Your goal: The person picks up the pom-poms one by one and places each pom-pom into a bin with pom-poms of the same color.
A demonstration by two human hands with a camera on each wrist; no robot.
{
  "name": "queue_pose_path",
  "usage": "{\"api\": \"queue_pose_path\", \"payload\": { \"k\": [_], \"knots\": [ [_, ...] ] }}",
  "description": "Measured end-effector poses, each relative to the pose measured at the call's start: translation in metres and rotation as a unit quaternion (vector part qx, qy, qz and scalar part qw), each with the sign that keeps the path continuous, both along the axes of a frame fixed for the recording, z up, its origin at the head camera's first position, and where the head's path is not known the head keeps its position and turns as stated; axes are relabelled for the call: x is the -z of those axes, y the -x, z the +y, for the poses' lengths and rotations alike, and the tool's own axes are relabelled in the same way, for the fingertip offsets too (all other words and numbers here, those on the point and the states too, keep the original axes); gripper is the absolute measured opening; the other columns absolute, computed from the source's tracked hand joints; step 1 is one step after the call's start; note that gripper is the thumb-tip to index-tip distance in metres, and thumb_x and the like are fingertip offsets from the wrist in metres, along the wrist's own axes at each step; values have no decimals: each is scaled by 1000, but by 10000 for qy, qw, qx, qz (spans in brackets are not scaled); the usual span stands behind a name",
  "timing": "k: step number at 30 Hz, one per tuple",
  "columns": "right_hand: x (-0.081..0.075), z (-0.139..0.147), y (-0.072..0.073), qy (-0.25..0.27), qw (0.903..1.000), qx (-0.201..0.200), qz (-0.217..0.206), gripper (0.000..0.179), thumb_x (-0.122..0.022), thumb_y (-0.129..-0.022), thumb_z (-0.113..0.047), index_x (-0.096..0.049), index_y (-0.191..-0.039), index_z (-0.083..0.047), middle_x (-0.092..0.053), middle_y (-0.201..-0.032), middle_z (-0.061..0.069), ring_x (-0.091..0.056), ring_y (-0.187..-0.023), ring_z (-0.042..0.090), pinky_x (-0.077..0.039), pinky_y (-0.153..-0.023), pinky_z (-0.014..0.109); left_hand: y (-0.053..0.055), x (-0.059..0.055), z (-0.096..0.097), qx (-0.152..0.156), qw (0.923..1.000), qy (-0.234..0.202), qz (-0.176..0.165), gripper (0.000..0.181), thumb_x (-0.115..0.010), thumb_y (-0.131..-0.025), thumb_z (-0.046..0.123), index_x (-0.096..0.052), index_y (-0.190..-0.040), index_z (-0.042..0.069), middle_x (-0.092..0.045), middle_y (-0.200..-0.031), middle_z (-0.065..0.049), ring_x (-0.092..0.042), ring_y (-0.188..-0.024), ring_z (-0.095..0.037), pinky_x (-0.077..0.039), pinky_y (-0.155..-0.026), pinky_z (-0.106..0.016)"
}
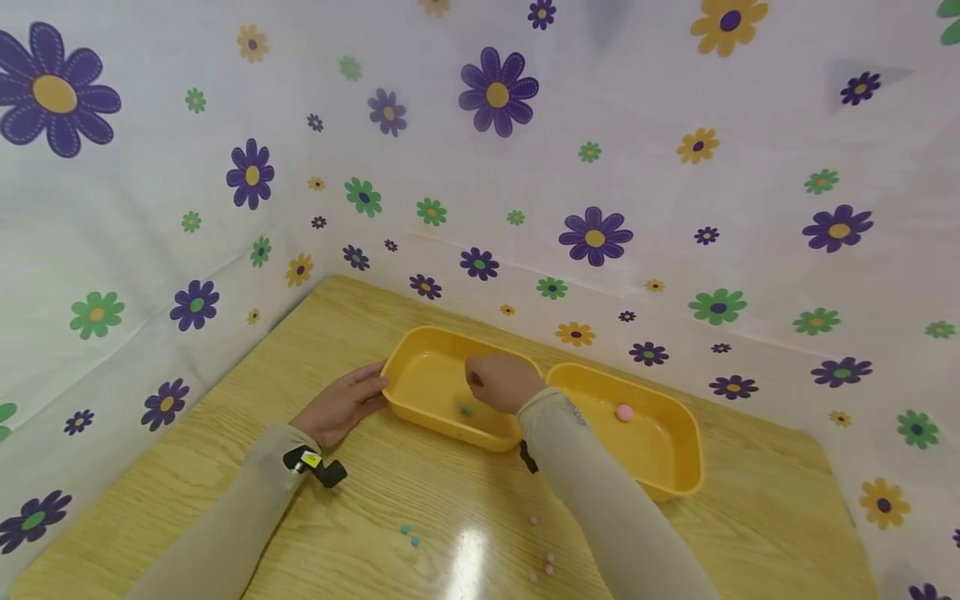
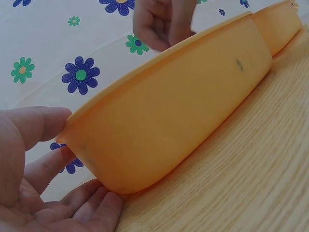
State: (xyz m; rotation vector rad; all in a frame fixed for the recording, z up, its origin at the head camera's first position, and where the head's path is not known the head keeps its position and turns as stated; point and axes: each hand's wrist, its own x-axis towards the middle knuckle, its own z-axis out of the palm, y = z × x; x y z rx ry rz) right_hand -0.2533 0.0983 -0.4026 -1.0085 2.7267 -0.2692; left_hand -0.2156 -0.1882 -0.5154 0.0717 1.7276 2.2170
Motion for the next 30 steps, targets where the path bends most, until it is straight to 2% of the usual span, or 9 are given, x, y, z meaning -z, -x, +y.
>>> {"api": "queue_pose_path", "payload": {
  "k": [3, 6, 11, 16, 20, 23, 27, 30],
  "knots": [
    [-7, 4, -18, 430, 9978, 12, 512, 7, -64, -100, -12, -68, -96, -16, -67, -87, -6, -59, -76, 10, -54, -75, 31, 0, 1, 1, -9, 10000, -5, 1, 54, -56, -108, 18, -40, -159, 10, -38, -164, -13, -43, -146, -30, -41, -116, -39],
    [-12, 8, -44, 853, 9931, 109, 793, 8, -66, -99, -11, -69, -94, -16, -65, -83, -9, -56, -74, 8, -53, -70, 28, -1, 3, 2, -14, 10000, -38, -23, 54, -57, -108, 17, -41, -159, 10, -39, -163, -13, -44, -146, -31, -41, -117, -39],
    [-6, 11, -86, 1295, 9876, -30, 888, 7, -71, -97, -11, -71, -93, -16, -65, -81, -13, -56, -71, 2, -52, -66, 22, -1, 5, 3, -3, 10000, -57, -71, 54, -56, -108, 17, -40, -159, 10, -39, -163, -13, -44, -146, -31, -41, -116, -39],
    [10, 6, -118, 1404, 9851, -520, 846, 9, -75, -94, -12, -69, -91, -17, -66, -81, -12, -56, -71, -1, -50, -63, 18, 1, 6, 4, -21, 9999, -45, -121, 53, -56, -108, 18, -41, -159, 11, -41, -162, -12, -46, -145, -29, -43, -115, -37],
    [24, -2, -136, 1230, 9848, -887, 849, 10, -79, -92, -15, -69, -92, -17, -66, -81, -11, -57, -71, -1, -48, -62, 16, 2, 5, 3, -26, 9999, 21, -105, 54, -56, -109, 20, -40, -160, 11, -41, -162, -11, -47, -144, -28, -44, -114, -36],
    [32, -9, -145, 1083, 9872, -975, 654, 8, -79, -92, -15, -71, -94, -16, -67, -81, -12, -57, -70, -2, -48, -63, 15, 1, 3, 1, -28, 9999, 50, -103, 54, -55, -109, 20, -39, -160, 11, -40, -162, -12, -47, -144, -29, -44, -114, -36],
    [42, -17, -154, 990, 9906, -887, 314, 7, -77, -95, -19, -72, -93, -16, -66, -80, -12, -54, -69, -5, -48, -63, 13, 1, 2, 0, -10, 10000, -28, -93, 54, -55, -109, 20, -38, -160, 11, -40, -162, -12, -46, -145, -30, -43, -115, -37],
    [52, -21, -159, 966, 9929, -665, 214, 15, -75, -97, -30, -70, -90, -17, -60, -77, -13, -48, -65, -4, -45, -60, 14, 1, 1, 0, 5, 9999, -64, -86, 54, -54, -109, 19, -38, -160, 11, -39, -163, -13, -44, -145, -31, -41, -116, -38]
  ]
}}
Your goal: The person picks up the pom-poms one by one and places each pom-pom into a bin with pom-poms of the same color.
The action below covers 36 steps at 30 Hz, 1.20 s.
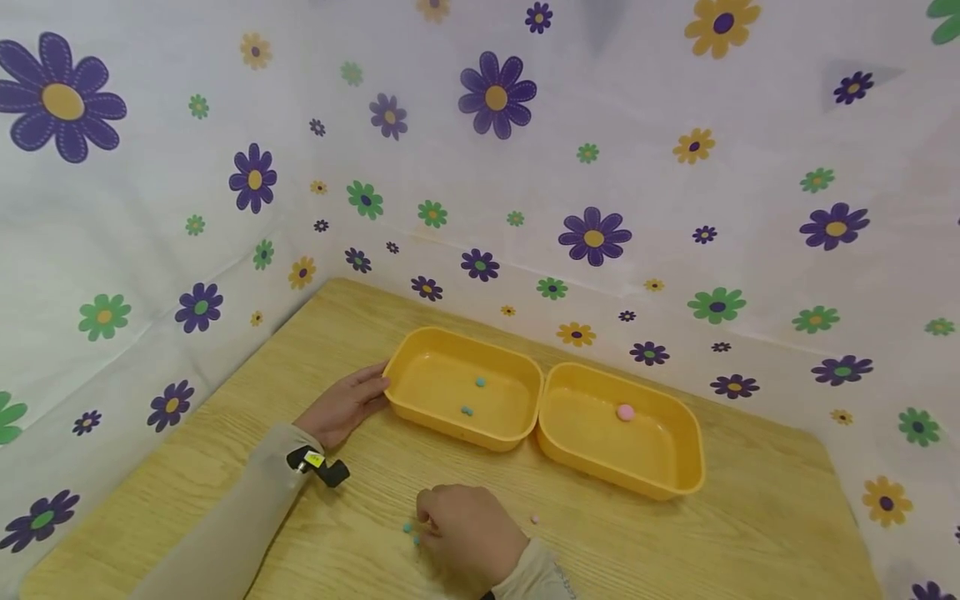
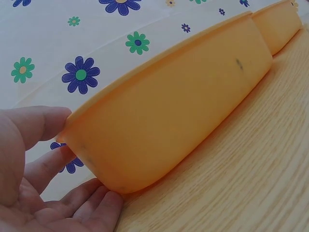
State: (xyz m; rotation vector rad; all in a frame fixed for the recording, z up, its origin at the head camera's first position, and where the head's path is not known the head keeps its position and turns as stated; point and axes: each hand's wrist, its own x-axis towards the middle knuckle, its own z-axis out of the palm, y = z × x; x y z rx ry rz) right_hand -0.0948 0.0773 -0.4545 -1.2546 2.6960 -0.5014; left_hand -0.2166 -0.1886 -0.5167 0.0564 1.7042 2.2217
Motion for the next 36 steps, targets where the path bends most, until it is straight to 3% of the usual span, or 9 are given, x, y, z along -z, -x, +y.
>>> {"api": "queue_pose_path", "payload": {
  "k": [8, 21, 36],
  "knots": [
    [16, -5, -1, -427, 9967, 668, -147, 29, -79, -93, -37, -58, -95, -15, -51, -75, -12, -45, -63, 1, -43, -56, 19, 3, -1, 2, -75, 10000, 10, -5, 54, -55, -109, 18, -39, -160, 10, -39, -163, -12, -44, -146, -30, -42, -116, -38],
    [18, -12, -3, -194, 9983, 476, -264, 19, -80, -92, -28, -66, -81, -21, -51, -72, -16, -43, -63, -2, -42, -58, 14, 2, 2, 1, -77, 9999, 81, -38, 55, -54, -109, 19, -37, -161, 10, -37, -164, -13, -43, -146, -30, -42, -116, -37],
    [16, -15, -3, -245, 9958, 525, -711, 15, -76, -96, -25, -64, -88, -22, -48, -74, -17, -44, -64, -2, -42, -58, 15, 1, 3, 1, -54, 9999, 140, 15, 55, -55, -109, 20, -37, -161, 11, -36, -165, -12, -42, -147, -30, -41, -117, -38]
  ]
}}
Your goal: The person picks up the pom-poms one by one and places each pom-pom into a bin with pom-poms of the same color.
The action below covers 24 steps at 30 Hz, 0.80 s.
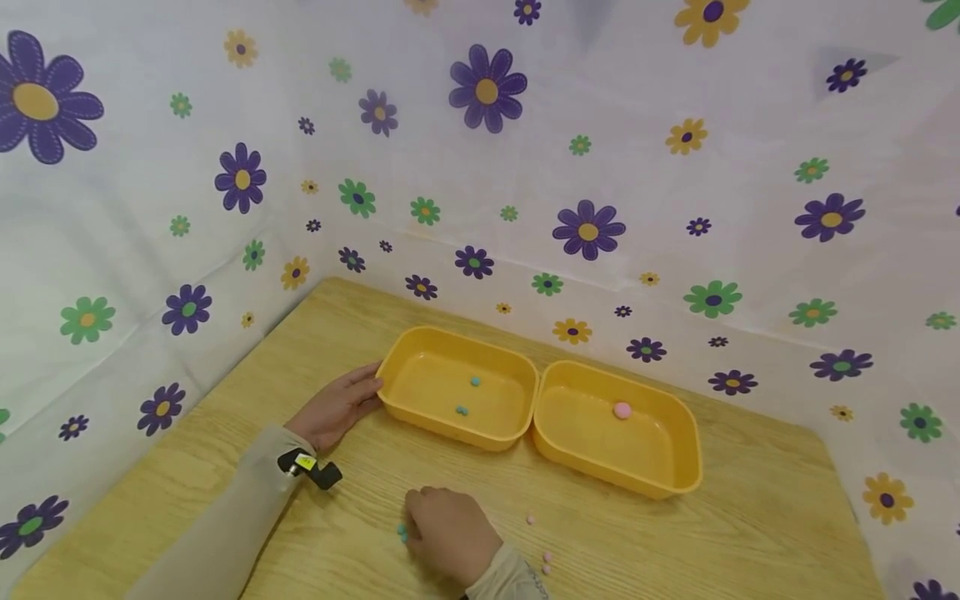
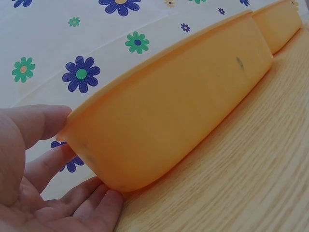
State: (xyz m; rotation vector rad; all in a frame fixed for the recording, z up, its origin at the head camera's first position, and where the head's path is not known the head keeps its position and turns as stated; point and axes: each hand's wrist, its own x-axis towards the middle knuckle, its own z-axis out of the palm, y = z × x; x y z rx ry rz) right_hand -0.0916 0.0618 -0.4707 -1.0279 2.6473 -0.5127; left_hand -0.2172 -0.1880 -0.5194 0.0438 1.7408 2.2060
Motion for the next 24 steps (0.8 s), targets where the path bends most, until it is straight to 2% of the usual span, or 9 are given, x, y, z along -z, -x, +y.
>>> {"api": "queue_pose_path", "payload": {
  "k": [4, 8, 13, 17, 20, 24],
  "knots": [
    [-3, -3, 0, -100, 9993, 60, -352, 22, -80, -91, -23, -59, -88, -24, -50, -74, -16, -45, -63, -1, -43, -59, 17, 0, 1, 0, 18, 10000, -27, 6, 56, -55, -109, 20, -36, -161, 11, -35, -165, -12, -42, -147, -30, -41, -117, -38],
    [-3, -9, 1, -183, 9998, -41, -106, 26, -81, -86, -19, -55, -86, -23, -47, -72, -16, -43, -61, 0, -41, -56, 17, 1, -1, 1, 39, 10000, -35, 13, 57, -54, -110, 19, -35, -162, 10, -33, -166, -13, -40, -148, -30, -41, -116, -37],
    [-1, -12, 2, -162, 9997, -105, 169, 17, -74, -92, -13, -61, -83, -21, -50, -72, -15, -44, -61, 0, -42, -57, 17, 1, -6, 2, 28, 10000, -51, -20, 56, -54, -110, 18, -35, -161, 9, -35, -165, -12, -41, -148, -29, -41, -116, -36],
    [0, -9, 4, -142, 9992, -22, 372, 18, -73, -91, -10, -61, -83, -20, -51, -72, -13, -44, -62, 2, -43, -57, 19, 3, -9, 2, 66, 10000, -22, 8, 55, -53, -110, 18, -35, -161, 8, -36, -165, -14, -41, -147, -31, -41, -117, -38],
    [0, -5, 6, -112, 9993, 103, 330, 20, -74, -89, -7, -59, -83, -19, -48, -73, -12, -43, -63, 3, -42, -58, 20, 5, -10, 2, 126, 9999, 71, 22, 55, -52, -110, 18, -35, -161, 8, -35, -165, -15, -42, -147, -31, -41, -117, -39],
    [-1, 2, 10, 90, 9995, 228, 200, 18, -73, -90, -6, -65, -81, -18, -47, -73, -12, -42, -64, 2, -42, -58, 18, 7, -11, 0, 157, 9997, 177, -83, 54, -51, -111, 14, -33, -162, 7, -39, -162, -18, -47, -143, -30, -43, -115, -40]
  ]
}}
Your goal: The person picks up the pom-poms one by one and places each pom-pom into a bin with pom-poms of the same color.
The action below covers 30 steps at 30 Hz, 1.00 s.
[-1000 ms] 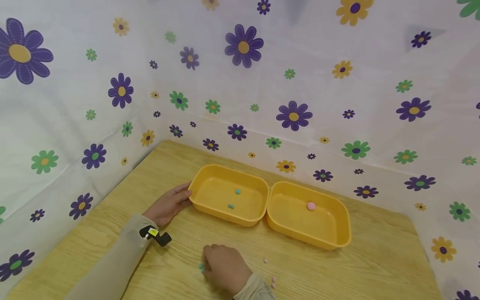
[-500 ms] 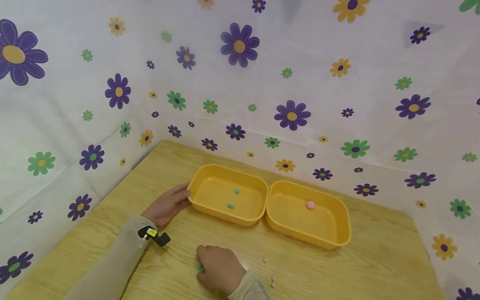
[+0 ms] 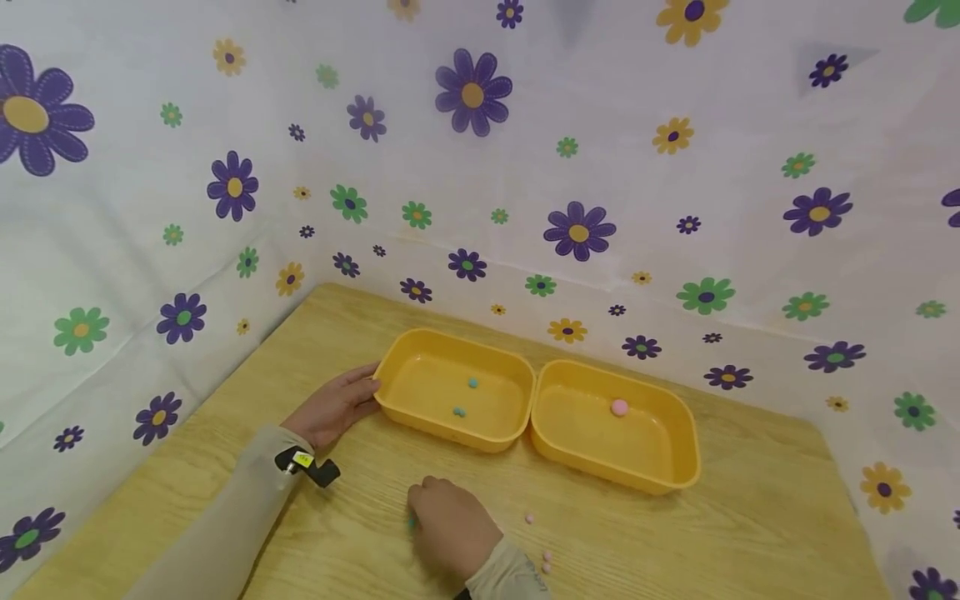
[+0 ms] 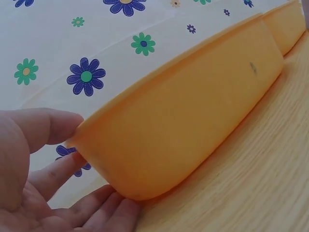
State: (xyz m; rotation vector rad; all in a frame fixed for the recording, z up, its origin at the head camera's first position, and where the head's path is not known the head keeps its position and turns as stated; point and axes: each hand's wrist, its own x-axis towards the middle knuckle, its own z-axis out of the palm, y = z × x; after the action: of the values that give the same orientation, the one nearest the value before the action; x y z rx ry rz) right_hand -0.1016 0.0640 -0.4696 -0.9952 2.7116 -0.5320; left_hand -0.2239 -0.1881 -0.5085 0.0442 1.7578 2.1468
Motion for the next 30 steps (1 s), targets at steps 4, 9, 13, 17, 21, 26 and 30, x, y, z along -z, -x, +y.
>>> {"api": "queue_pose_path", "payload": {
  "k": [4, 9, 13, 17, 21, 26, 30],
  "knots": [
    [-1, 7, 6, 174, 9995, 31, 277, 19, -73, -92, -7, -69, -76, -16, -48, -72, -11, -40, -63, 2, -41, -59, 17, 5, -2, -4, -88, 9998, 129, -152, 54, -52, -110, 16, -35, -161, 8, -46, -156, -21, -56, -134, -31, -49, -109, -42],
    [-8, 18, 14, 501, 9984, 114, 224, 14, -74, -95, -12, -72, -82, -16, -55, -77, -13, -46, -69, -1, -46, -64, 17, 11, -6, -5, -257, 9975, 545, -373, 53, -57, -108, 27, -43, -157, 12, -55, -149, -20, -65, -122, -30, -56, -100, -42],
    [-17, 32, 17, 944, 9948, 375, -67, 13, -73, -98, -18, -66, -87, -18, -55, -73, -15, -45, -62, -3, -45, -57, 18, 12, -7, -4, -247, 9959, 695, -523, 51, -58, -108, 28, -46, -156, 13, -58, -145, -20, -68, -116, -29, -58, -96, -41],
    [-28, 46, 19, 1417, 9875, 596, 338, 11, -71, -100, -14, -64, -91, -18, -56, -74, -14, -47, -64, -2, -46, -57, 19, 11, -6, -4, -128, 9969, 546, -553, 53, -60, -107, 26, -45, -157, 12, -57, -146, -20, -68, -115, -28, -59, -95, -42],
    [-37, 58, 25, 1896, 9732, 951, 888, 12, -70, -95, -2, -67, -96, -13, -59, -84, -11, -53, -73, 4, -50, -63, 22, 11, -6, -5, 16, 9981, 424, -456, 56, -61, -107, 24, -42, -158, 11, -54, -149, -20, -68, -116, -29, -59, -95, -43],
    [-43, 72, 36, 2327, 9510, 1440, 1436, 20, -70, -88, 9, -67, -101, -6, -62, -86, -1, -59, -75, 13, -55, -63, 26, 12, -4, -5, 90, 9988, 372, -315, 56, -62, -106, 24, -43, -158, 11, -51, -152, -19, -69, -113, -27, -59, -95, -42],
    [-49, 80, 44, 2544, 9386, 1713, 1578, 17, -74, -89, 7, -68, -99, -6, -67, -90, 3, -62, -80, 14, -58, -66, 29, 14, 0, -4, 79, 9989, 387, -245, 55, -62, -106, 24, -45, -157, 12, -51, -152, -17, -70, -111, -27, -60, -93, -42]
  ]
}}
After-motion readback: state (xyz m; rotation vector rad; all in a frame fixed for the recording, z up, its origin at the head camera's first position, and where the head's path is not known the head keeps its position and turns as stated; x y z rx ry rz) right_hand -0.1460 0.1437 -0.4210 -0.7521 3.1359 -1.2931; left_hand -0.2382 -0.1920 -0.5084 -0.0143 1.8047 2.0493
